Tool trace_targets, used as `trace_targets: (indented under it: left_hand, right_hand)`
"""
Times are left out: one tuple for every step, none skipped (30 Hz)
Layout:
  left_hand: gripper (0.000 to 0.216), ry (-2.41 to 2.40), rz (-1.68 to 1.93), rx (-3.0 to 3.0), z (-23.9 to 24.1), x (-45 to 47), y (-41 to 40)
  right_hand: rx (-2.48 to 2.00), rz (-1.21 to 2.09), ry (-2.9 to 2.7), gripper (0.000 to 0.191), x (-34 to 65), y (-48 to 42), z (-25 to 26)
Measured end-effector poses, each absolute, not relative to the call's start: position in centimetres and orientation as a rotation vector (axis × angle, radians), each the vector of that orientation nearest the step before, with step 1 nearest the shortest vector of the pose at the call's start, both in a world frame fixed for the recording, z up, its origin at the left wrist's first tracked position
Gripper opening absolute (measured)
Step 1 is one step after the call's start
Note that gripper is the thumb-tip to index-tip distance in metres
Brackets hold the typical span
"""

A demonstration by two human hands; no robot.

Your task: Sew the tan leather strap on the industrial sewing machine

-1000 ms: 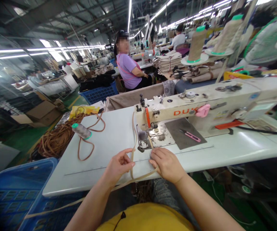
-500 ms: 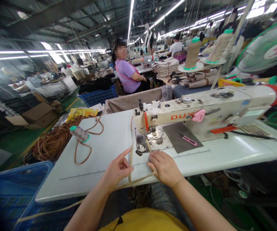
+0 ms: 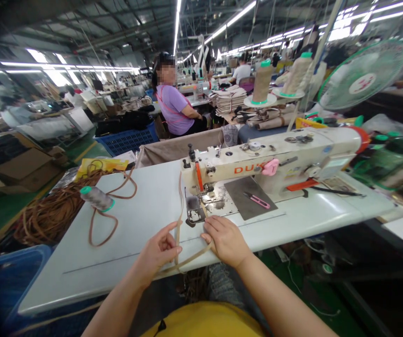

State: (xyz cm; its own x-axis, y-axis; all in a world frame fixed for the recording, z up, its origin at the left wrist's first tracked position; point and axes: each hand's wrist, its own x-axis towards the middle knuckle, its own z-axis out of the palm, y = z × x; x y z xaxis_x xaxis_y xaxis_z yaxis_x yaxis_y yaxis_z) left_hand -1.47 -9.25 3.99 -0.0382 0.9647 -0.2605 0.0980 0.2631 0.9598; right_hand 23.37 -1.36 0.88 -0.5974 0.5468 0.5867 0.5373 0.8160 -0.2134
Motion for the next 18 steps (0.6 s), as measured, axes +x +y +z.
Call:
trace_targets:
  left_hand:
    - [0.081, 1.4, 0.964, 1.077, 3.8, -1.6, -9.3]
    - [0.075, 1.387, 0.95, 1.085, 3.7, -1.7, -9.3]
    - [0.067, 1.381, 0.94, 1.091, 3.5, -1.7, -9.4]
    - [0.058, 1.38, 0.933, 1.096, 3.4, -1.8, -9.4]
    - [0.05, 1.381, 0.928, 1.102, 3.3, -1.8, -9.4]
    - [0.042, 1.379, 0.918, 1.109, 3.3, -1.8, -9.4]
    - [0.038, 1.375, 0.906, 1.119, 3.3, -1.7, -9.3]
    - [0.035, 1.368, 0.885, 1.135, 3.4, -1.6, -9.3]
    - [0.035, 1.366, 0.857, 1.152, 3.6, -1.6, -9.3]
    - [0.036, 1.373, 0.827, 1.17, 3.8, -1.5, -9.3]
    - [0.038, 1.385, 0.795, 1.185, 4.0, -1.4, -9.3]
    - [0.039, 1.402, 0.759, 1.198, 4.3, -1.3, -9.4]
    - [0.039, 1.418, 0.719, 1.212, 4.6, -1.3, -9.5]
    - [0.038, 1.428, 0.674, 1.232, 4.9, -1.1, -9.6]
    - [0.036, 1.431, 0.631, 1.257, 5.1, -1.0, -9.8]
    - [0.034, 1.428, 0.587, 1.283, 5.4, -0.9, -10.1]
    - [0.032, 1.423, 0.542, 1.307, 5.6, -0.8, -10.3]
    - [0.03, 1.414, 0.496, 1.327, 5.7, -0.6, -10.6]
  right_hand:
    - [-0.793, 0.017, -2.337, 0.031, 23.4, -1.4, 0.9]
    - [-0.792, 0.017, -2.339, 0.032, 23.4, -1.3, 0.8]
    - [-0.79, 0.018, -2.341, 0.032, 23.4, -1.3, 0.8]
    - [-0.787, 0.02, -2.34, 0.032, 23.4, -1.3, 0.9]
    - [-0.781, 0.021, -2.337, 0.032, 23.4, -1.3, 0.9]
    - [-0.774, 0.024, -2.333, 0.031, 23.4, -1.3, 0.9]
    - [-0.766, 0.027, -2.326, 0.03, 23.4, -1.3, 0.9]
    - [-0.759, 0.032, -2.321, 0.03, 23.5, -1.4, 0.9]
    - [-0.75, 0.039, -2.316, 0.029, 23.5, -1.4, 0.9]
    - [-0.743, 0.045, -2.312, 0.029, 23.5, -1.5, 0.8]
    - [-0.737, 0.05, -2.309, 0.028, 23.5, -1.5, 0.8]
    - [-0.731, 0.054, -2.307, 0.028, 23.6, -1.5, 0.8]
    - [-0.725, 0.056, -2.307, 0.028, 23.6, -1.5, 0.8]
    - [-0.718, 0.056, -2.308, 0.027, 23.6, -1.6, 0.8]
    - [-0.712, 0.054, -2.309, 0.027, 23.6, -1.6, 0.7]
    - [-0.708, 0.05, -2.31, 0.027, 23.7, -1.5, 0.7]
    - [-0.705, 0.044, -2.313, 0.026, 23.7, -1.5, 0.7]
    - [-0.704, 0.037, -2.315, 0.026, 23.7, -1.5, 0.7]
